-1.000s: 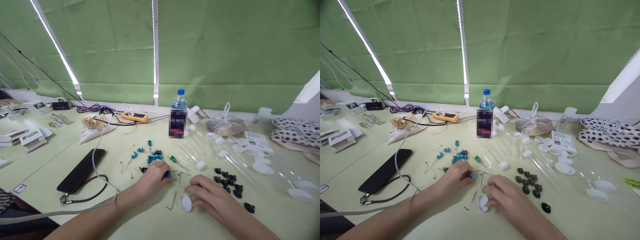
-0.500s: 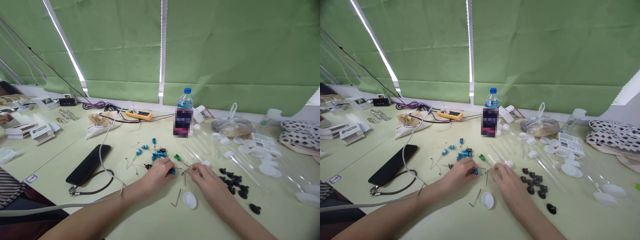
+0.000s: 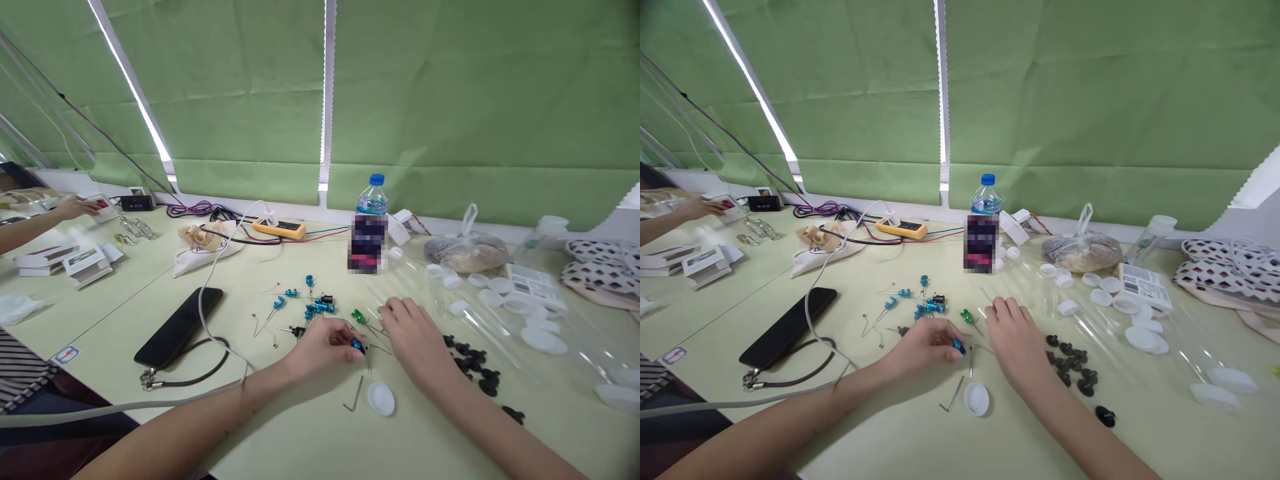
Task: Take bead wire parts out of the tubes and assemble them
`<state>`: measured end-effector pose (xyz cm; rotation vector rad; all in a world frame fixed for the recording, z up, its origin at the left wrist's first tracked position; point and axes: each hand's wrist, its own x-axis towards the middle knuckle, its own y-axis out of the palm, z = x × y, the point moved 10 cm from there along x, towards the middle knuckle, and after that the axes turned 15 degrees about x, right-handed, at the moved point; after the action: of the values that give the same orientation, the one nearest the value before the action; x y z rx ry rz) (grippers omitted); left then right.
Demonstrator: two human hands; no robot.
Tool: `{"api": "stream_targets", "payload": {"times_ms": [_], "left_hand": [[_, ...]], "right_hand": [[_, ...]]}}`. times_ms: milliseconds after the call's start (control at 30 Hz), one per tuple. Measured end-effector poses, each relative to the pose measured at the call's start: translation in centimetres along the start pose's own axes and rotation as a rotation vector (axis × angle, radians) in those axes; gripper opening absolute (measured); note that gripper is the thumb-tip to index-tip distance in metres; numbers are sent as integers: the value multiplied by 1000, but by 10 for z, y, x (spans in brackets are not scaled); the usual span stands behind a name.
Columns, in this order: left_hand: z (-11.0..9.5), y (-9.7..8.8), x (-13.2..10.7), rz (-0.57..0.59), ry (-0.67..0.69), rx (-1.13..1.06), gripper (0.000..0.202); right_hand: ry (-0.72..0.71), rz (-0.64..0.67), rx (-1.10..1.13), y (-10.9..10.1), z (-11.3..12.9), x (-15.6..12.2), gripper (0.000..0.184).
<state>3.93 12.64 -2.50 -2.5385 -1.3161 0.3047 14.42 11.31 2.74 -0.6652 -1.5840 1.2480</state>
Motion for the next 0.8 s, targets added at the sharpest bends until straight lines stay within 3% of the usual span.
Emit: {"api": "stream_targets", "payload": {"times_ms": [200,333,467,633,800], "left_hand": [[-11,16,-6,170,11,-389,25],[-24,26,-12,240,47,-483,24],[-26,27,-14,239,50,-504,23],[-19,19,-13,144,24,-407,18],[-16,21,-11,129,29,-469,33]], "right_hand": [[30,-2,-52,4,10,18,23],[64,-15,2,6,5,11,16],[113,-13,127,1,-4,-1,15],[195,31,409,-11,-3,-35,10],[308,54,1043,-2,7,-66,9]]}}
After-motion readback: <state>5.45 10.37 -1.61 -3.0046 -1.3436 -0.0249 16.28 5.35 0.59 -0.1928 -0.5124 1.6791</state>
